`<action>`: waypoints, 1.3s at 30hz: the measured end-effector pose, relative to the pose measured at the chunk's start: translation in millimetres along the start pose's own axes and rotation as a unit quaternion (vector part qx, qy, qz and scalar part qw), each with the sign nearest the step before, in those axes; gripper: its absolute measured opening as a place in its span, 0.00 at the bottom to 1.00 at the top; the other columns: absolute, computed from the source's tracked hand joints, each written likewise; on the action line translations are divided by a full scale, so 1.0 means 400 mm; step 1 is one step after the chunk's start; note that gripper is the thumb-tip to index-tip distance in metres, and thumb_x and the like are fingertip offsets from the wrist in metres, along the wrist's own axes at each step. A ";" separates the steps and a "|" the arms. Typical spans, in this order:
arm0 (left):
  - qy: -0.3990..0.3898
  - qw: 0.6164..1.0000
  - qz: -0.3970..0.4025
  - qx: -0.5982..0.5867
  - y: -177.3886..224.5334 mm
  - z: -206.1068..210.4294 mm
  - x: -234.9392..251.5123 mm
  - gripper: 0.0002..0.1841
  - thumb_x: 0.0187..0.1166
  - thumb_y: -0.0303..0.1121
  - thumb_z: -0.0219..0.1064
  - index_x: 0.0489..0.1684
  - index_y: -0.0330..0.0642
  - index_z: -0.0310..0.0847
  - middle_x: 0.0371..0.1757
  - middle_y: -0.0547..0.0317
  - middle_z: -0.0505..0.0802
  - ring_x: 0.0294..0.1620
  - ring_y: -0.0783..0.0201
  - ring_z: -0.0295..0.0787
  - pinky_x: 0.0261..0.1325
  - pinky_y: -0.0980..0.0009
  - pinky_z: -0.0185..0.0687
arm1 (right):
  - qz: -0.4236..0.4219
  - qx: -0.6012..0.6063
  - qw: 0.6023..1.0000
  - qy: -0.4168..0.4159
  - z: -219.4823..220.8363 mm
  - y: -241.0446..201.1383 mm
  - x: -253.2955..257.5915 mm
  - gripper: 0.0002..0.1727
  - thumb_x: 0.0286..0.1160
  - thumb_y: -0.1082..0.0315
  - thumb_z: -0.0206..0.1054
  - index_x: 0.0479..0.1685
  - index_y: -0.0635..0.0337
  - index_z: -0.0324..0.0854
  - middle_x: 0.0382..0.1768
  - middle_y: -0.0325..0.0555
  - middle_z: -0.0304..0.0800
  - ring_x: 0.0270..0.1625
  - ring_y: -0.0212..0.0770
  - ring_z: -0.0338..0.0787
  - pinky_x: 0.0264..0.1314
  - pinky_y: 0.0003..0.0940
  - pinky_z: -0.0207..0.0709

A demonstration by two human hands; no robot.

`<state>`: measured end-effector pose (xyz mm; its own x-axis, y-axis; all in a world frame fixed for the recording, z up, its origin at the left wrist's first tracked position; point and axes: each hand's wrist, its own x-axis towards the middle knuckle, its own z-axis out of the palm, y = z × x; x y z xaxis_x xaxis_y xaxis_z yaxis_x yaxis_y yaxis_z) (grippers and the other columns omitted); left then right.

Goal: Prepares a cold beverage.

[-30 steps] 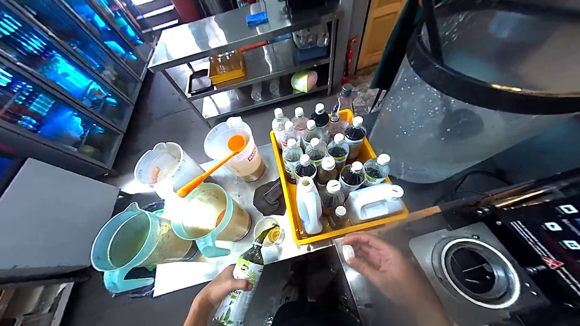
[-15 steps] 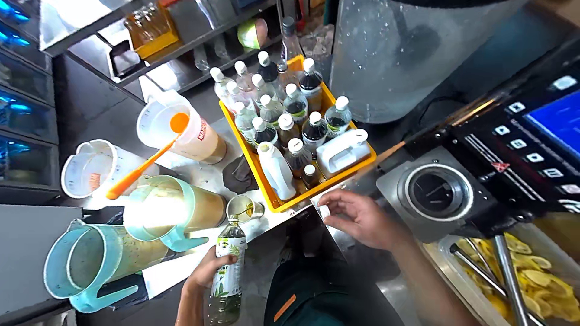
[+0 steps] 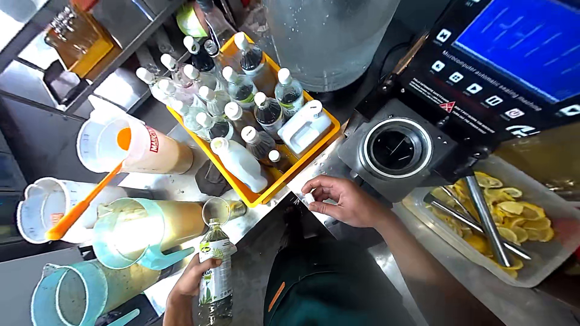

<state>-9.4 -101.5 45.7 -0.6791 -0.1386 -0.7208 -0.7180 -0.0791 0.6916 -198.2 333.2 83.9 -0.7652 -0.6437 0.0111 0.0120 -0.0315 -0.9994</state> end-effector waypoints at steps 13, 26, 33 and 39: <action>-0.002 1.000 -0.013 0.002 0.007 -0.005 0.001 0.40 0.40 0.46 0.86 0.59 0.41 0.78 0.38 0.51 0.96 0.36 0.58 0.97 0.41 0.57 0.95 | -0.011 -0.018 1.000 0.002 -0.015 0.020 -0.010 0.12 0.75 0.73 0.74 0.55 0.65 0.86 0.58 0.47 0.88 0.48 0.34 0.92 0.55 0.29 0.90; 0.007 1.000 -0.007 -0.006 0.011 0.012 0.000 0.39 0.41 0.46 0.87 0.58 0.40 0.78 0.37 0.52 0.96 0.35 0.58 0.97 0.40 0.58 0.95 | 0.007 -0.013 1.000 0.002 -0.021 0.043 -0.010 0.12 0.75 0.72 0.74 0.55 0.63 0.87 0.57 0.46 0.89 0.47 0.33 0.92 0.55 0.29 0.89; 0.064 0.991 0.116 -0.031 -0.046 0.044 0.024 0.47 0.37 0.44 0.90 0.63 0.34 0.72 0.41 0.51 0.96 0.39 0.59 0.97 0.44 0.59 0.96 | 0.008 -0.008 1.000 -0.016 -0.013 0.044 0.003 0.15 0.70 0.73 0.77 0.54 0.64 0.87 0.61 0.47 0.87 0.49 0.35 0.92 0.56 0.30 0.90; 0.178 0.949 0.213 0.148 0.004 0.150 -0.046 0.48 0.38 0.41 0.88 0.67 0.30 0.73 0.50 0.55 0.95 0.49 0.68 0.95 0.56 0.66 0.94 | -0.090 -0.090 0.988 -0.084 0.100 -0.029 0.127 0.16 0.74 0.73 0.74 0.61 0.59 0.89 0.61 0.47 0.89 0.50 0.34 0.92 0.55 0.30 0.91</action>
<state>-7.4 -40.0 57.3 -0.8605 -0.4243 -0.2818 -0.4372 0.3314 0.8361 -211.4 270.2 97.3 -0.6263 -0.7589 0.1783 -0.2408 -0.0292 -0.9701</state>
